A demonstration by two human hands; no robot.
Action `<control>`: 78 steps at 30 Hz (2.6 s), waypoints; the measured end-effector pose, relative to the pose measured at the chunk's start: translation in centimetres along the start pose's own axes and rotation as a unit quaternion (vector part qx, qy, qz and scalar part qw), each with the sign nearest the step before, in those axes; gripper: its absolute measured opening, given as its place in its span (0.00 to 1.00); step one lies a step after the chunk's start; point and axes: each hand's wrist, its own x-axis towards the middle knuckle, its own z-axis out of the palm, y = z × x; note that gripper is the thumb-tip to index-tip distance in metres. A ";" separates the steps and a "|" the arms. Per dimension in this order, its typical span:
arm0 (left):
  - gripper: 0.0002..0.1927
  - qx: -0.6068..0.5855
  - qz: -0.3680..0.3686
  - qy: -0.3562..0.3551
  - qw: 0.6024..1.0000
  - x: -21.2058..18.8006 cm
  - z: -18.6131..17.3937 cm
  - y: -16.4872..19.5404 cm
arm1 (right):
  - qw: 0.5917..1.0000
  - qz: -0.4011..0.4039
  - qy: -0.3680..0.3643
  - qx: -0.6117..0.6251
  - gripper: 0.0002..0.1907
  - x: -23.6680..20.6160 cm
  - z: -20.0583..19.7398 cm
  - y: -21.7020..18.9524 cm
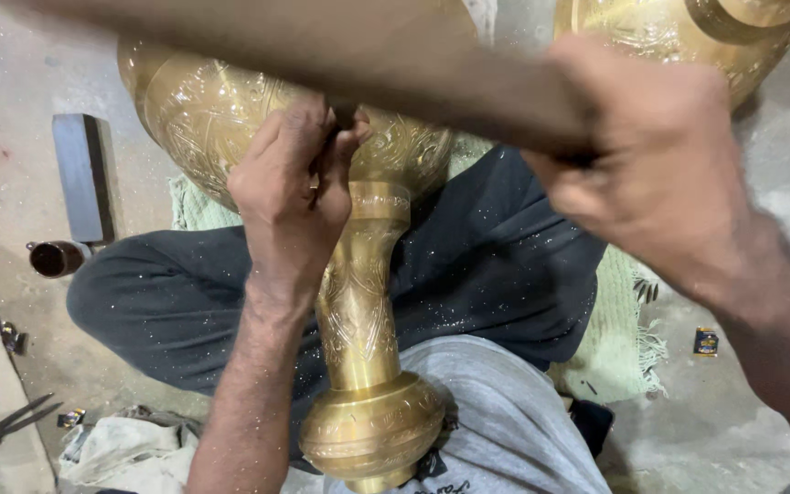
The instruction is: The person sits cross-legged on the floor and uses a chisel and hammer to engrave decorative patterns onto a large brass vessel. They repeatedly strike the chisel with the hammer to create fine lines and motifs on the curved surface.
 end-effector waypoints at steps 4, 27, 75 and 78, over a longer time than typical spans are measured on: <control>0.19 -0.018 0.009 0.027 0.999 -0.2 0.7 -0.6 | 0.996 -0.043 0.011 -0.077 0.08 0.4 -0.8 -0.8; 0.18 0.050 -0.002 0.087 0.995 -2.2 1.3 0.6 | 0.987 -0.137 0.039 -0.073 0.11 1.8 -1.7 -1.6; 0.21 -0.040 -0.052 0.090 0.994 -0.1 0.0 2.8 | 0.994 -0.103 -0.036 -0.032 0.23 1.2 -3.8 -0.1; 0.19 -0.054 -0.058 0.077 0.994 0.5 -0.3 3.2 | 0.996 0.021 -0.084 -0.019 0.22 0.7 -3.7 0.4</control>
